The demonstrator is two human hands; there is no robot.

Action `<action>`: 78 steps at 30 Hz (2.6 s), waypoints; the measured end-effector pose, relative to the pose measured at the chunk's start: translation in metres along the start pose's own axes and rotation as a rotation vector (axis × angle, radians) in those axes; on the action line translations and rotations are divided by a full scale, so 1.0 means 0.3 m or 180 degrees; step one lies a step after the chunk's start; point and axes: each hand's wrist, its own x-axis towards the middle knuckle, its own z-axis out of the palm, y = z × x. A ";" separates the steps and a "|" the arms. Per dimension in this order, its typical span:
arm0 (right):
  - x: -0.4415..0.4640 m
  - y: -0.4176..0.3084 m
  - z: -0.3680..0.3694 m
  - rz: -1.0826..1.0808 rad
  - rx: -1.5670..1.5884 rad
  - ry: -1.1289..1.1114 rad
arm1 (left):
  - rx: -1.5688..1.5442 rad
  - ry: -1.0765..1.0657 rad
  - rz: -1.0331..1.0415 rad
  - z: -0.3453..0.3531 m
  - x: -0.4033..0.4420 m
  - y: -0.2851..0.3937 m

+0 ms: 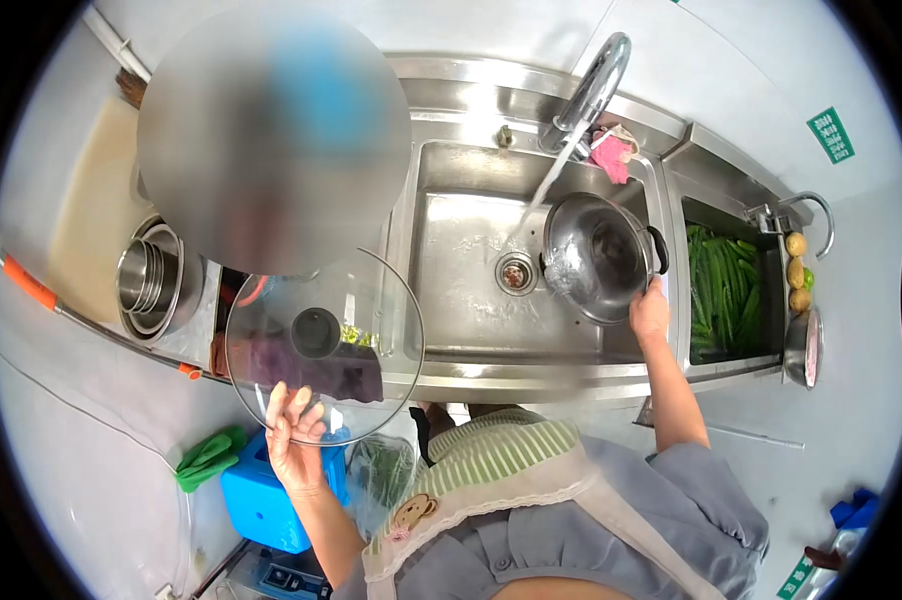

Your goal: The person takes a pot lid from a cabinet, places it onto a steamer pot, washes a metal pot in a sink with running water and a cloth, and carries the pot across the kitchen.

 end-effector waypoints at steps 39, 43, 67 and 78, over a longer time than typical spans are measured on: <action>-0.069 0.135 -0.051 0.0175 0.0285 0.0269 | -0.0080 -0.0215 -0.0186 0.058 0.103 -0.038; -0.006 0.201 0.103 0.0346 0.0882 -0.0298 | -0.0140 -0.0086 -0.0129 0.065 0.077 -0.032; -0.008 -0.184 0.746 0.1902 0.2941 -0.3268 | 0.0297 0.0560 0.0309 0.035 -0.078 0.032; -0.098 -0.278 0.621 0.2075 0.2624 -0.3367 | 0.0179 0.0737 0.0237 -0.023 -0.101 0.076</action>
